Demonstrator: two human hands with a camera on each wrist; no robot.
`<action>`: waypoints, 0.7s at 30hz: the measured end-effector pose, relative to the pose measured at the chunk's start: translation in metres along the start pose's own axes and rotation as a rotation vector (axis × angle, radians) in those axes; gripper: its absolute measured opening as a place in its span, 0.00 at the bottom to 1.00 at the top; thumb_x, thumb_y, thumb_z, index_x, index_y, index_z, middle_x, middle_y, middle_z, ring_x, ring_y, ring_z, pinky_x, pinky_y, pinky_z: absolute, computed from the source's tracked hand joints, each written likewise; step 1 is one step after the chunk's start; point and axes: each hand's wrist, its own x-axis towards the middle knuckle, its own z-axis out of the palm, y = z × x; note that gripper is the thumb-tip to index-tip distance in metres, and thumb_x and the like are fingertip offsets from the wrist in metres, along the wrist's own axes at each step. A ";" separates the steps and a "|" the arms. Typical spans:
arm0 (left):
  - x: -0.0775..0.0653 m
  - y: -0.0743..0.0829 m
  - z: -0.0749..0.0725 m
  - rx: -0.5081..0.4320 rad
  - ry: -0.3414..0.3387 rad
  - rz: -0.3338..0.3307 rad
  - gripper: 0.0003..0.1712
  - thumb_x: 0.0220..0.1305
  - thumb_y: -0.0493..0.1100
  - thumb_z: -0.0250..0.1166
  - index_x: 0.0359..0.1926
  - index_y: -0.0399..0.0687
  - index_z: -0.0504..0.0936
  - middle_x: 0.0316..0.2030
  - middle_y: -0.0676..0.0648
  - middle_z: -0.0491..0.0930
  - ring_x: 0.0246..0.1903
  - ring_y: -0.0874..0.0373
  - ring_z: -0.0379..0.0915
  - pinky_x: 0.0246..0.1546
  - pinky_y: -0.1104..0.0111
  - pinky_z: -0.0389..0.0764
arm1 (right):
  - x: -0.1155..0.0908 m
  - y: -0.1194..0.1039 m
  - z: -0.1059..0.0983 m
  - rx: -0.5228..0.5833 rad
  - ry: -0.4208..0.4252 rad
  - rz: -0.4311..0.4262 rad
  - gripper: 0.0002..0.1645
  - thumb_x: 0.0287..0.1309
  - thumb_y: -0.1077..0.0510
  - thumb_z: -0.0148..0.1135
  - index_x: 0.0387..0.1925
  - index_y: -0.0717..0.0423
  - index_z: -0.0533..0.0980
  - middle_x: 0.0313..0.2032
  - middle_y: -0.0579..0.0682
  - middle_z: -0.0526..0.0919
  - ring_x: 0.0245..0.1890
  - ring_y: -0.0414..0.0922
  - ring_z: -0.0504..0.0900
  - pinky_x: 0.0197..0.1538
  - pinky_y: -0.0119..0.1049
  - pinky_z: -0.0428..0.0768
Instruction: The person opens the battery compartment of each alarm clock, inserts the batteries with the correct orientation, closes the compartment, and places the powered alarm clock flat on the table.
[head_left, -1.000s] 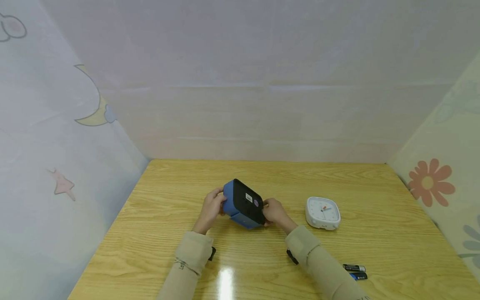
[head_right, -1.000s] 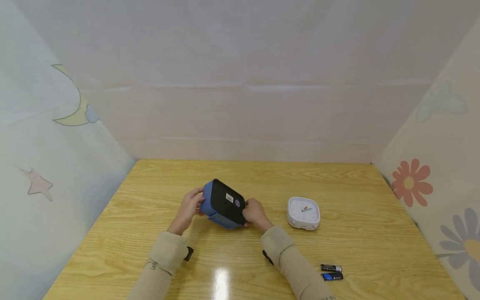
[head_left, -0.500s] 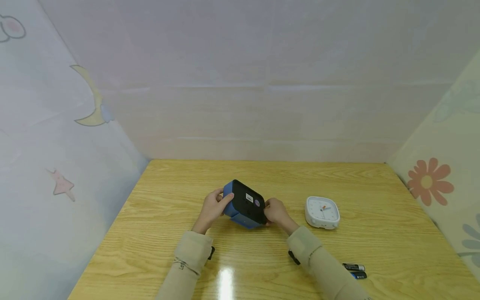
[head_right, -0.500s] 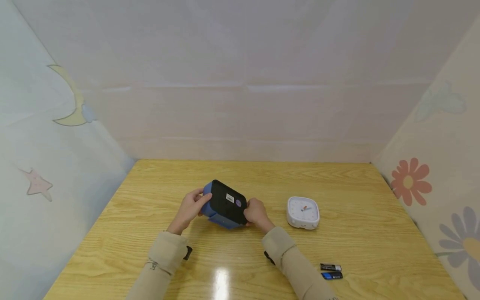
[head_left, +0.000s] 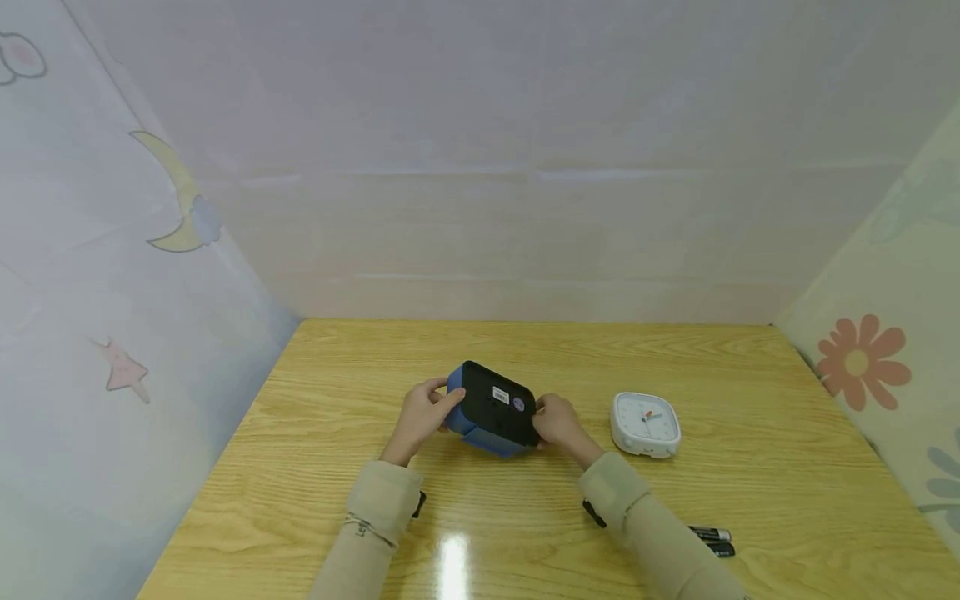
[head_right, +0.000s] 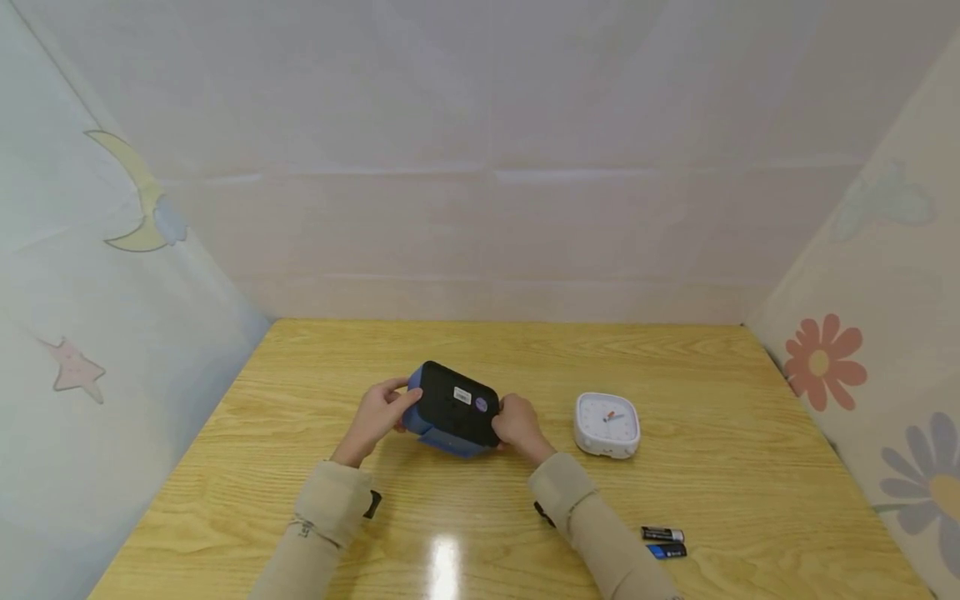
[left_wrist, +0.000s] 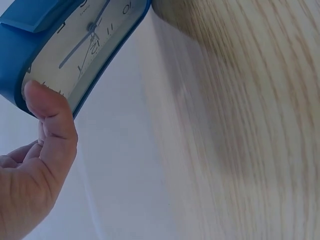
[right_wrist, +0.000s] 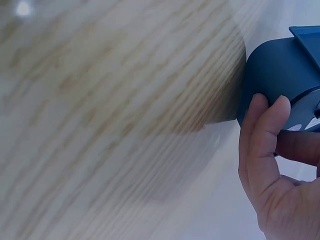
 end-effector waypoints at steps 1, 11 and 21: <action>0.000 -0.001 0.000 -0.005 -0.001 -0.002 0.32 0.61 0.48 0.60 0.59 0.31 0.67 0.21 0.46 0.75 0.22 0.35 0.72 0.26 0.51 0.78 | 0.000 0.000 -0.001 0.000 0.002 0.001 0.15 0.51 0.72 0.49 0.42 0.77 0.71 0.28 0.61 0.77 0.13 0.45 0.77 0.17 0.34 0.77; 0.003 -0.007 -0.003 -0.013 -0.023 -0.030 0.30 0.62 0.46 0.59 0.58 0.29 0.67 0.23 0.44 0.77 0.21 0.42 0.75 0.26 0.53 0.79 | -0.002 -0.001 -0.007 -0.018 0.009 0.007 0.15 0.52 0.71 0.51 0.43 0.77 0.71 0.31 0.63 0.79 0.13 0.44 0.78 0.18 0.34 0.78; 0.003 -0.010 -0.002 0.042 -0.016 -0.040 0.24 0.62 0.43 0.58 0.55 0.32 0.72 0.23 0.44 0.78 0.21 0.39 0.74 0.25 0.55 0.79 | -0.001 0.002 -0.010 -0.017 0.017 -0.009 0.14 0.54 0.71 0.52 0.43 0.77 0.71 0.26 0.59 0.79 0.14 0.48 0.79 0.18 0.35 0.78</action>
